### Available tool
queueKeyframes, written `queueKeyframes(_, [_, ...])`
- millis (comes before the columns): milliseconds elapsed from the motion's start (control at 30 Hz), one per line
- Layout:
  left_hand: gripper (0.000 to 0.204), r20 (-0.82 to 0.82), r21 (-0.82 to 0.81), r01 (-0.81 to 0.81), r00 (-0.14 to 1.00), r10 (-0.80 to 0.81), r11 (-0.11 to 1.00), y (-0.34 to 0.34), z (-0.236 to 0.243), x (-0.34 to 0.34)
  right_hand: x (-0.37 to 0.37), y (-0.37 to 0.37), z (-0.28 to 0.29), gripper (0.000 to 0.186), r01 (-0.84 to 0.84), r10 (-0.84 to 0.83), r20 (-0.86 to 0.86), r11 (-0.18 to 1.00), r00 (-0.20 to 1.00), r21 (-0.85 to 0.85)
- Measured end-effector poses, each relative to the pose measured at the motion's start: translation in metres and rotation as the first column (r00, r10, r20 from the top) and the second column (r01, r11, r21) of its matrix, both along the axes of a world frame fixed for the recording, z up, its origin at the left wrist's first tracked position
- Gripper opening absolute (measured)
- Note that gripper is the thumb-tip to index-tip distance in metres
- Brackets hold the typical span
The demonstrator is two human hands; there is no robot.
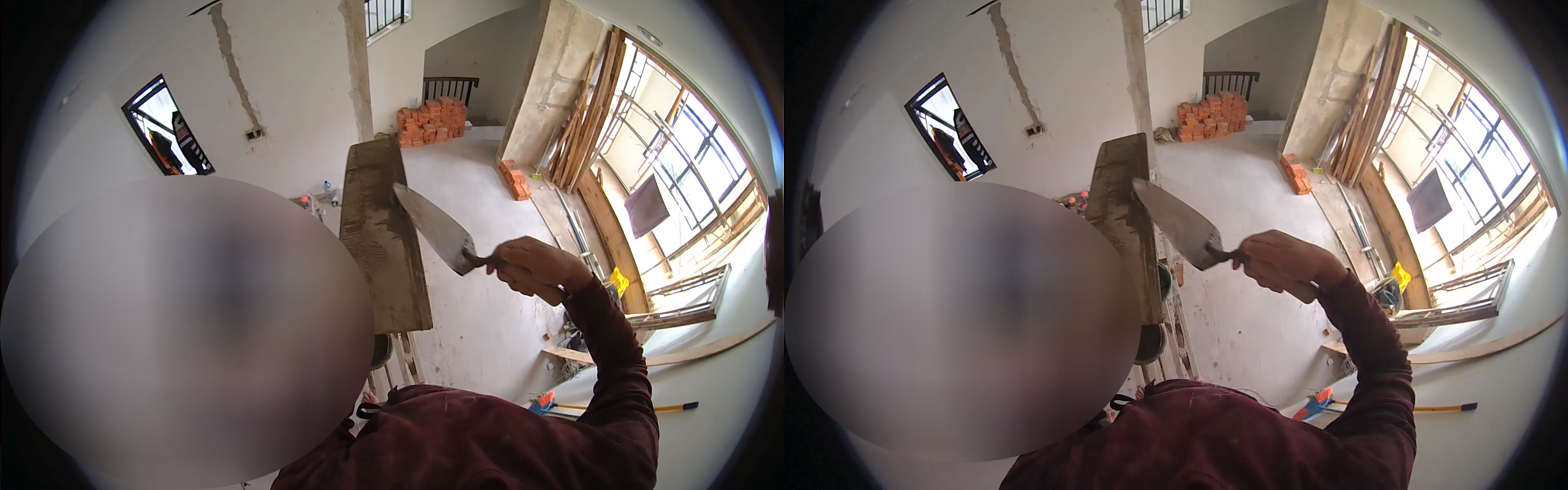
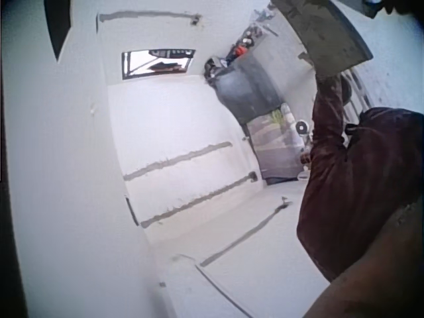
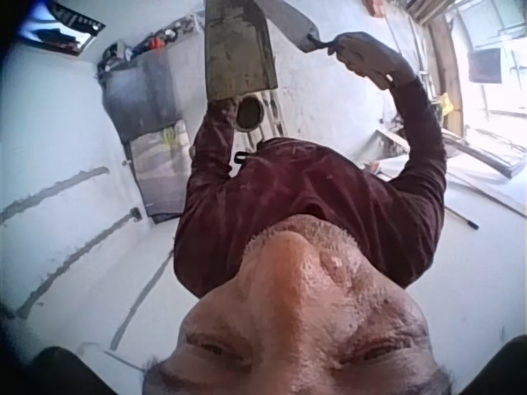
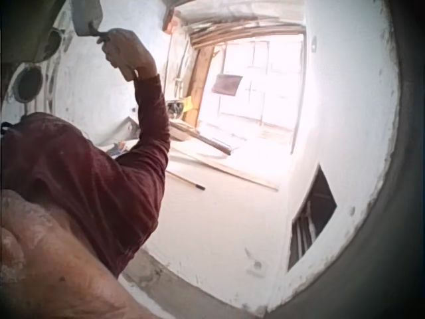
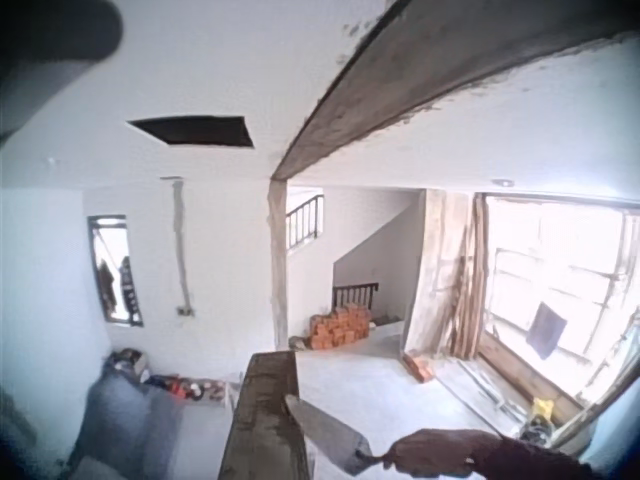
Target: The person applies plaster to a ceiling joint using a trowel and a hawk, picking up plaster from a bucket and smoothing it over the surface.
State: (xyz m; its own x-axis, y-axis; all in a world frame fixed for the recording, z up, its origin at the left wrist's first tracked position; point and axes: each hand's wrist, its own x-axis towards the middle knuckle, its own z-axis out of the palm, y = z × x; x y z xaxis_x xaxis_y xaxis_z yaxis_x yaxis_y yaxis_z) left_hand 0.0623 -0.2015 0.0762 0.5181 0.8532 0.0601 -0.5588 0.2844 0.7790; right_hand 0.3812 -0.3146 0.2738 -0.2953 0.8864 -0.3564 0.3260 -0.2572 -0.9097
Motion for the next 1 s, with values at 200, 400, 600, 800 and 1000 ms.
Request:
queueKeyframes(200, [0.042, -0.009, 0.051, 0.01, 1.0, -0.009, 0.999, 0.015, 0.008, -0.015, -0.005, -0.055, -0.028, 0.021, 0.135, -0.356, 0.42, 0.872, 0.835, 0.47])
queueKeyframes(400, [0.043, -0.107, 0.128, 0.122, 0.988, -0.109, 0.984, 0.03, 0.01, 0.021, -0.057, -0.034, -0.092, 0.015, 0.14, -0.601, 0.036, 0.243, 0.799, 0.96])
queueKeyframes(600, [0.043, -0.261, 0.203, 0.267, 0.942, -0.21, 0.942, 0.046, 0.033, 0.073, -0.1, -0.033, -0.113, 0.022, -0.064, -0.663, 0.189, 0.208, 0.724, 0.976])
queueKeyframes(800, [0.044, -0.354, 0.252, 0.472, 0.858, -0.373, 0.845, 0.042, 0.05, 0.137, -0.055, -0.11, -0.125, 0.02, -0.006, -0.776, 0.332, 0.39, 0.536, 0.921])
queueKeyframes(1000, [0.045, -0.396, 0.268, 0.537, 0.818, -0.417, 0.8, 0.033, 0.051, 0.16, -0.076, -0.157, -0.107, 0.025, -0.035, -0.821, 0.372, 0.397, 0.432, 0.917])
